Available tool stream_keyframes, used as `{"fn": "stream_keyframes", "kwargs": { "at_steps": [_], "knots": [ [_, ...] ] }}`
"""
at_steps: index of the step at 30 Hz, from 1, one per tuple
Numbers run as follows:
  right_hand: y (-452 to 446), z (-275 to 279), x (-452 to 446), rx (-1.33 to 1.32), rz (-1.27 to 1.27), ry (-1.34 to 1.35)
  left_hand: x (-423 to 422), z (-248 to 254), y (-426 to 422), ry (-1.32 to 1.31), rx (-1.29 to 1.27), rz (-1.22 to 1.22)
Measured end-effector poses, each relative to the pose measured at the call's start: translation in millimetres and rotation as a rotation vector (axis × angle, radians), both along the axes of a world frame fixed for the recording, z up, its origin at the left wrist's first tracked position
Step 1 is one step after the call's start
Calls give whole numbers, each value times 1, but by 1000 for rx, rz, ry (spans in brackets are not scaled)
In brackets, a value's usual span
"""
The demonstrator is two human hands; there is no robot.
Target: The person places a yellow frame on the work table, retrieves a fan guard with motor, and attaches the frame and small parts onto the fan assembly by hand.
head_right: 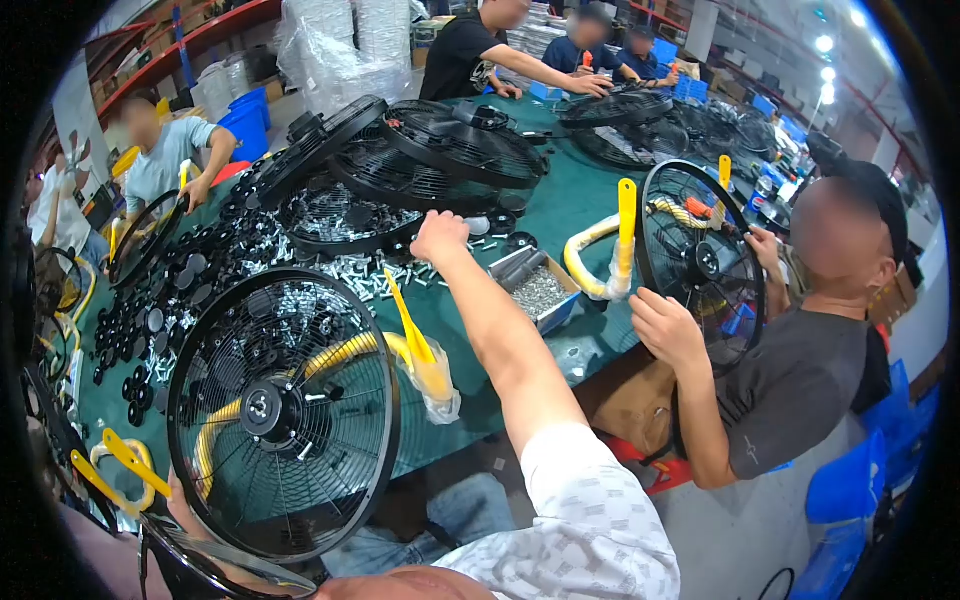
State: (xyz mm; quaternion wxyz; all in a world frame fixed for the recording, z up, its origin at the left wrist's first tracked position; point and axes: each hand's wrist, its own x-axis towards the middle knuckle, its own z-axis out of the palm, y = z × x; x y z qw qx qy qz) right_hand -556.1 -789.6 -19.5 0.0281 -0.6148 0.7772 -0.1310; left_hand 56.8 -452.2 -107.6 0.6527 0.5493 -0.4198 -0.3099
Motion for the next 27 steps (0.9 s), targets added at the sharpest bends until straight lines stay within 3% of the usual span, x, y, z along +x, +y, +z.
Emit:
{"fn": "stream_keyframes", "kwargs": {
  "at_steps": [4,5,10,14,19,22,23,24,27],
  "knots": [
    [1,-22,23,-152,333,-262,-17,9,1,-59,-10,82],
    [2,-36,30,-132,367,-142,-17,8,-1,-45,-27,49],
    [2,-35,41,-184,184,-322,-24,19,4,-34,13,32],
    [7,-33,37,-181,162,-314,-22,10,2,-30,-53,32],
    [17,-10,22,-101,90,-370,-49,31,4,-5,-45,40],
    [33,17,-1,-234,151,-647,-47,36,7,40,15,-25],
    [42,33,-9,-153,169,-1006,-43,30,6,49,17,-8],
    [62,58,-14,-151,167,-1069,-39,26,5,59,17,12],
    [96,96,-32,-431,312,-864,-47,31,6,83,9,31]
  ]
}}
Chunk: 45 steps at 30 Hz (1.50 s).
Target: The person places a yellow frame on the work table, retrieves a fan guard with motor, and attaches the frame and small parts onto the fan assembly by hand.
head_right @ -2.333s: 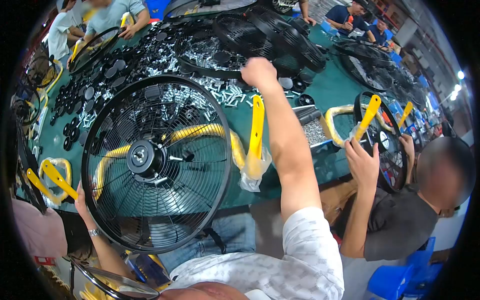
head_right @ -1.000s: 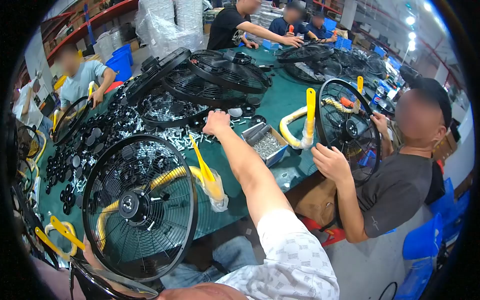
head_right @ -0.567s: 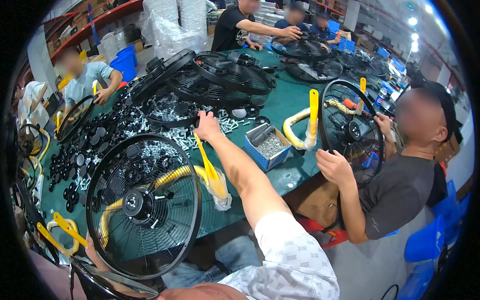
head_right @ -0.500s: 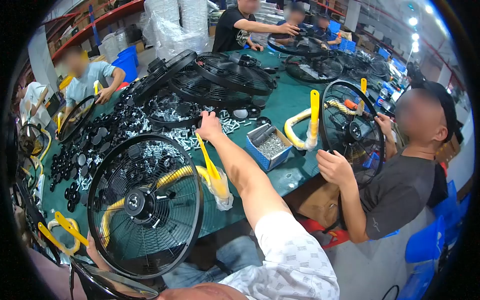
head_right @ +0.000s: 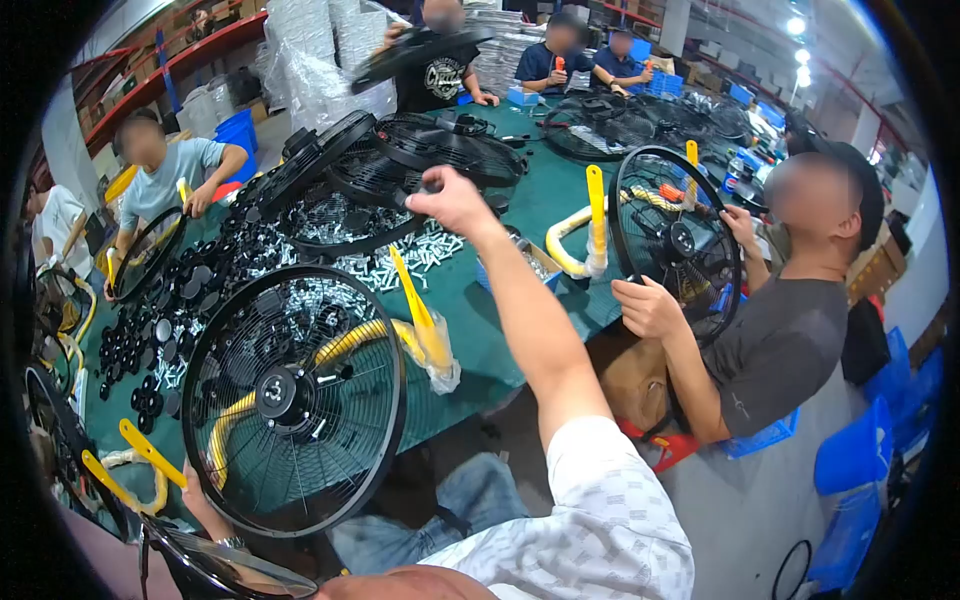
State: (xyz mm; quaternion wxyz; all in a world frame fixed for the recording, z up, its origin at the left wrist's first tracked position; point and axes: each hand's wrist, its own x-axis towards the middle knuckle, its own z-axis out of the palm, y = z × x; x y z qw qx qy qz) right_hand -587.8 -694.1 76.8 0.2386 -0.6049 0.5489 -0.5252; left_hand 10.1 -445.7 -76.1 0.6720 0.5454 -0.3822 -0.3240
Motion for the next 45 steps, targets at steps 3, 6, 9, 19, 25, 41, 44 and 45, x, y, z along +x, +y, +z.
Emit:
{"fn": "stream_keyframes", "kwargs": {
  "at_steps": [3,6,9,19,25,41,44,45],
  "knots": [
    [76,67,13,-175,74,36,-9,8,2,36,-15,-28],
    [141,97,50,-253,301,63,-17,14,2,40,-2,-57],
    [182,83,106,-391,553,482,-29,29,3,-18,70,31],
    [198,-19,202,-17,1058,662,-51,99,37,-596,-357,321],
    [176,-24,199,86,1011,944,-124,152,36,-858,-183,-358],
    [142,-34,183,78,436,1203,-220,87,-57,-1691,197,-645],
    [114,-57,185,74,543,1229,-215,104,-49,-1578,177,-642],
    [111,-58,187,65,562,1239,-211,107,-49,-1528,169,-629]
  ]
}}
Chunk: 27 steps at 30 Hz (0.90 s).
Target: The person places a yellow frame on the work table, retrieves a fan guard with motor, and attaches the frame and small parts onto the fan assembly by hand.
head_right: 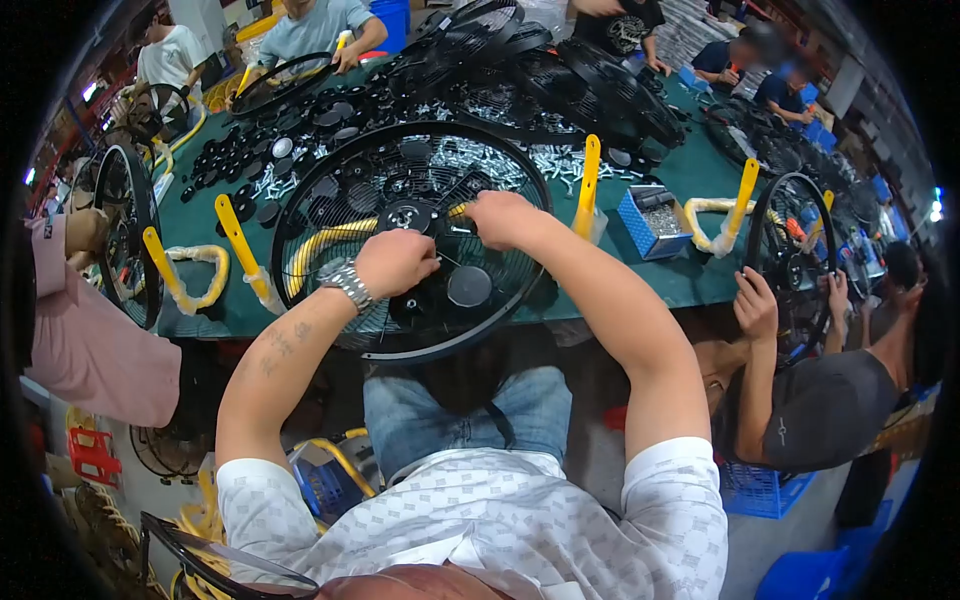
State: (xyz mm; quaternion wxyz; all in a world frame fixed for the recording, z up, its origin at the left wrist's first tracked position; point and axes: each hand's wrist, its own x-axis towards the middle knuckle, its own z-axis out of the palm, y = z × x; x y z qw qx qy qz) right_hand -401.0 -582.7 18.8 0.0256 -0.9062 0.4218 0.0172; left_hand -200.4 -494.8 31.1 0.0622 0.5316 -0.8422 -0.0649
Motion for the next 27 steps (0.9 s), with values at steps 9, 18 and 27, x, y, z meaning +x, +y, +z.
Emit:
{"fn": "stream_keyframes", "kwargs": {
  "at_steps": [9,18,27],
  "knots": [
    [-3,35,28,13,105,-441,68,30,14,729,209,207],
    [50,52,98,0,347,-863,76,21,15,1695,624,85],
    [43,56,135,-103,483,-832,102,22,27,1671,405,257]
  ]
}}
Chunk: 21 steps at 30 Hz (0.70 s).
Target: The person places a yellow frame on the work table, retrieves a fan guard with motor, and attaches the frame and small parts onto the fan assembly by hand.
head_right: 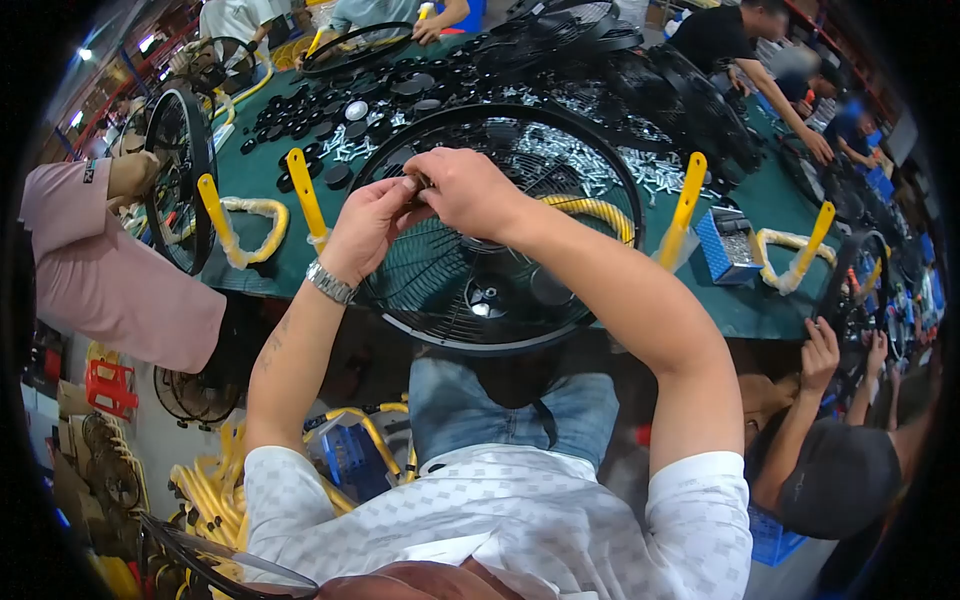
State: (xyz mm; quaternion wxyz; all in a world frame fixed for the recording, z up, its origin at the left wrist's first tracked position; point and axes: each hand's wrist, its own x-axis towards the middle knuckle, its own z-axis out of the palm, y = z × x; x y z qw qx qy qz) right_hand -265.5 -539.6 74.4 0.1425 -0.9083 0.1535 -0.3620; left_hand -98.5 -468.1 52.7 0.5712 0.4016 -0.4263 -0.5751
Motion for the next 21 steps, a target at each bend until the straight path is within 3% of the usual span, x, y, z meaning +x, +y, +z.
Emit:
{"fn": "stream_keyframes", "kwargs": {
  "at_steps": [2,5,7,9,11,15,17,19,20,21],
  "knots": [
    [1,5,9,145,13,-72,9,0,6,-96,-29,74],
    [-15,-3,28,289,-28,-115,22,16,36,-484,-183,286],
    [-30,-9,39,314,-119,-32,27,27,59,-343,-440,383],
    [-41,-20,54,300,-148,80,49,30,74,-364,-608,524],
    [-50,-32,73,292,-144,127,88,22,71,-210,-661,677],
    [-72,-61,118,394,-184,125,159,-11,31,35,-394,707],
    [-79,-69,137,429,-230,149,179,-37,4,-117,-124,602],
    [-83,-76,150,473,-247,175,182,-60,-28,-29,-54,390],
    [-84,-77,154,466,-254,164,177,-65,-42,-117,68,377],
    [-87,-82,159,457,-262,155,172,-67,-46,-177,20,289]
  ]
}}
